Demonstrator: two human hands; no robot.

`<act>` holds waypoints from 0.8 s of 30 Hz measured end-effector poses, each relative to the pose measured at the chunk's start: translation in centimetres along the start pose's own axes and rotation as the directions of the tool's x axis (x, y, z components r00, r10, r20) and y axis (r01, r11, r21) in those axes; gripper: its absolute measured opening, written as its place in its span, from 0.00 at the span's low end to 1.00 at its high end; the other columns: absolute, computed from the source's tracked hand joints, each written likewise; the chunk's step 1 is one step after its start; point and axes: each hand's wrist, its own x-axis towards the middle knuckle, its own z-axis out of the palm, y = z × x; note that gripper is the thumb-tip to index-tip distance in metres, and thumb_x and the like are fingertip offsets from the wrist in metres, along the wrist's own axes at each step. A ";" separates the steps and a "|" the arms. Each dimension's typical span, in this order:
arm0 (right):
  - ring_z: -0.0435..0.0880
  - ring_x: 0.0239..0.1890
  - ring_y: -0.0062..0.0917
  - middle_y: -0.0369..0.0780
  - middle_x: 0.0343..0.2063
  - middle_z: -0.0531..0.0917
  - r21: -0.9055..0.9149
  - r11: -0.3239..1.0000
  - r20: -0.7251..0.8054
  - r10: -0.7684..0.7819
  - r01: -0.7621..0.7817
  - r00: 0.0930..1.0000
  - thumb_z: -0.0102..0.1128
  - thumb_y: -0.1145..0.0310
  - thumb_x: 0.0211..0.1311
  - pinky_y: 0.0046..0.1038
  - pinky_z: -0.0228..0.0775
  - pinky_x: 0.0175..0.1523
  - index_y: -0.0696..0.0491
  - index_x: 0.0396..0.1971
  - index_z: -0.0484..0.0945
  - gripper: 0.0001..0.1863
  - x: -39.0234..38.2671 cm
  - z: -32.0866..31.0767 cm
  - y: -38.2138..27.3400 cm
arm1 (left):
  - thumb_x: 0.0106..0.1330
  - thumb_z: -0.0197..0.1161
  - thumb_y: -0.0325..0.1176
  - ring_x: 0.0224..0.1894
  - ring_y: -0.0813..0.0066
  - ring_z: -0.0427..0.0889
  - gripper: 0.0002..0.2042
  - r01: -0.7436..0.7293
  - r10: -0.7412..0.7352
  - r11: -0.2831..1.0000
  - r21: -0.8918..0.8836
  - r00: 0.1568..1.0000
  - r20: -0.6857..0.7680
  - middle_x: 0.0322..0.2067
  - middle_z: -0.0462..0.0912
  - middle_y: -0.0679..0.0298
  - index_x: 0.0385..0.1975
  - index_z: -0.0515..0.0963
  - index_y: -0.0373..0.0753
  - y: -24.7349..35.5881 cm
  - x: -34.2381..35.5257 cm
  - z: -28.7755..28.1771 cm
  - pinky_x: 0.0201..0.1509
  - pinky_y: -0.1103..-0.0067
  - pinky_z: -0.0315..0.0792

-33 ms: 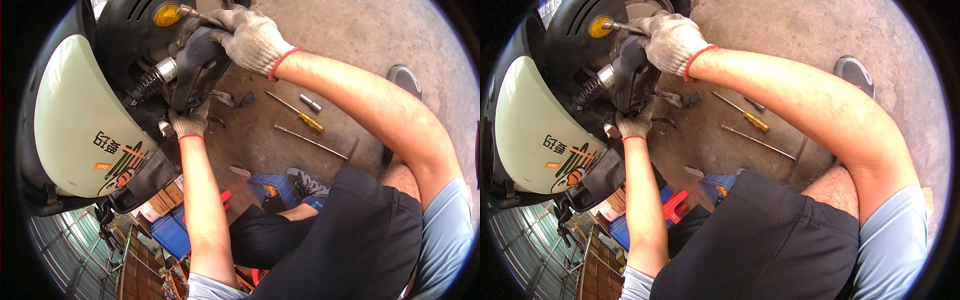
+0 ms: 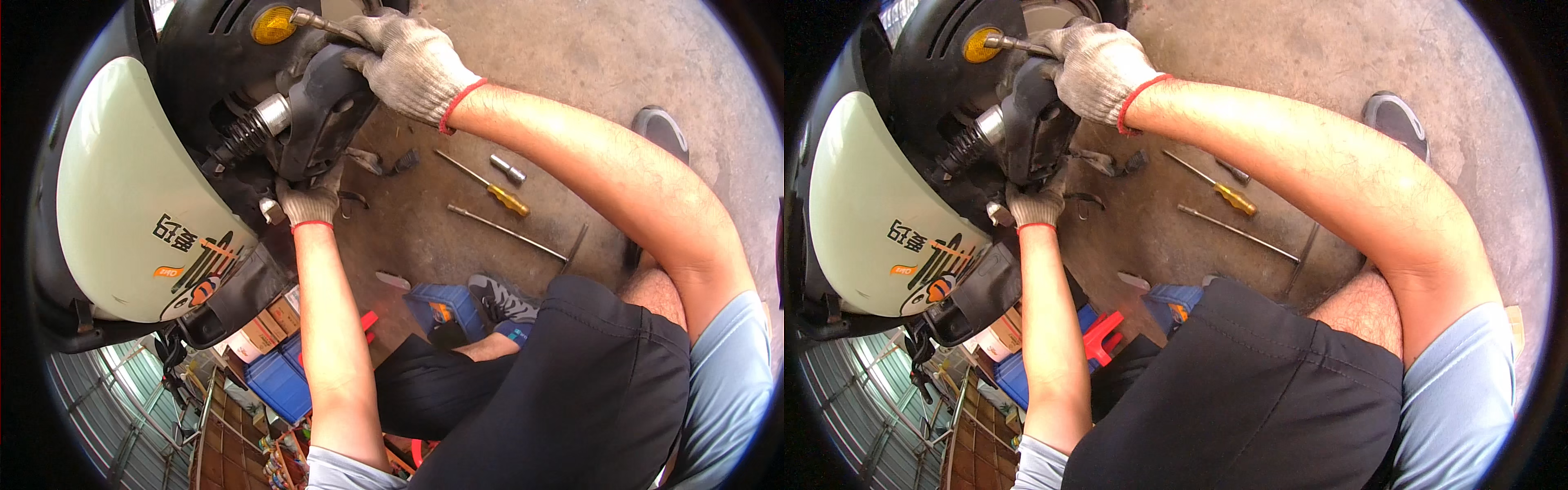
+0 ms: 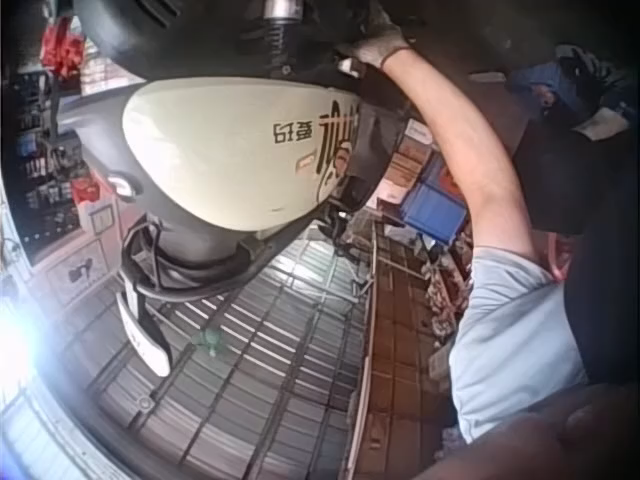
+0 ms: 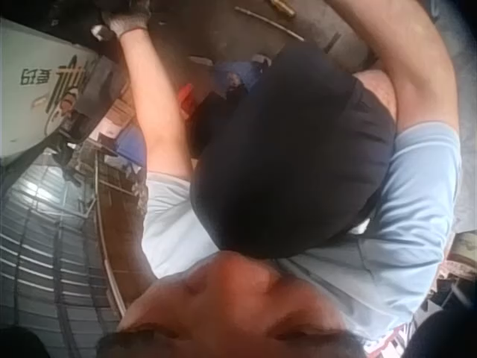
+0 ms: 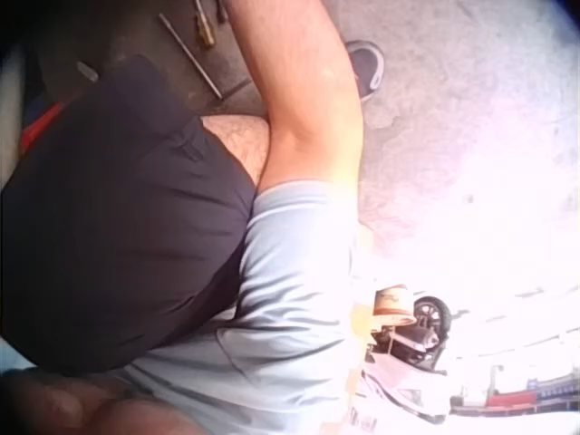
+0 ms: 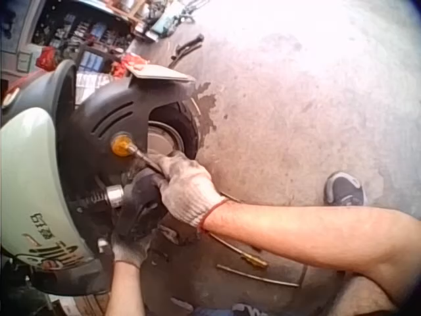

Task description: Repairing a plastic cover on a scooter and organizing tools in a workshop environment.

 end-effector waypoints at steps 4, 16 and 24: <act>0.79 0.47 0.42 0.47 0.44 0.80 0.025 0.999 0.027 0.032 -0.033 0.999 0.57 0.61 0.61 0.39 0.70 0.53 0.48 0.51 0.77 0.18 -0.1 -0.3 -0.7 | 0.69 0.34 0.45 0.66 0.49 0.63 0.26 -0.013 0.013 1.000 0.009 1.000 -0.004 0.63 0.67 0.54 0.62 0.66 0.40 0.1 -0.2 0.1 0.66 0.47 0.58; 0.80 0.40 0.47 0.50 0.35 0.80 0.119 0.991 -0.082 -0.050 0.060 0.995 0.55 0.67 0.60 0.42 0.71 0.47 0.52 0.43 0.77 0.12 1.3 -0.4 -0.1 | 0.69 0.32 0.56 0.68 0.49 0.59 0.31 -0.035 0.037 0.999 -0.013 0.984 0.176 0.65 0.61 0.52 0.63 0.64 0.42 0.3 1.4 -2.0 0.66 0.45 0.56; 0.80 0.42 0.47 0.50 0.37 0.80 0.067 0.997 -0.045 -0.030 0.033 0.999 0.55 0.67 0.61 0.40 0.71 0.48 0.52 0.43 0.77 0.12 1.0 0.4 1.0 | 0.68 0.37 0.48 0.66 0.48 0.61 0.28 -0.049 0.049 0.999 0.001 0.998 0.032 0.63 0.65 0.52 0.62 0.66 0.38 -0.3 0.5 -1.0 0.67 0.47 0.57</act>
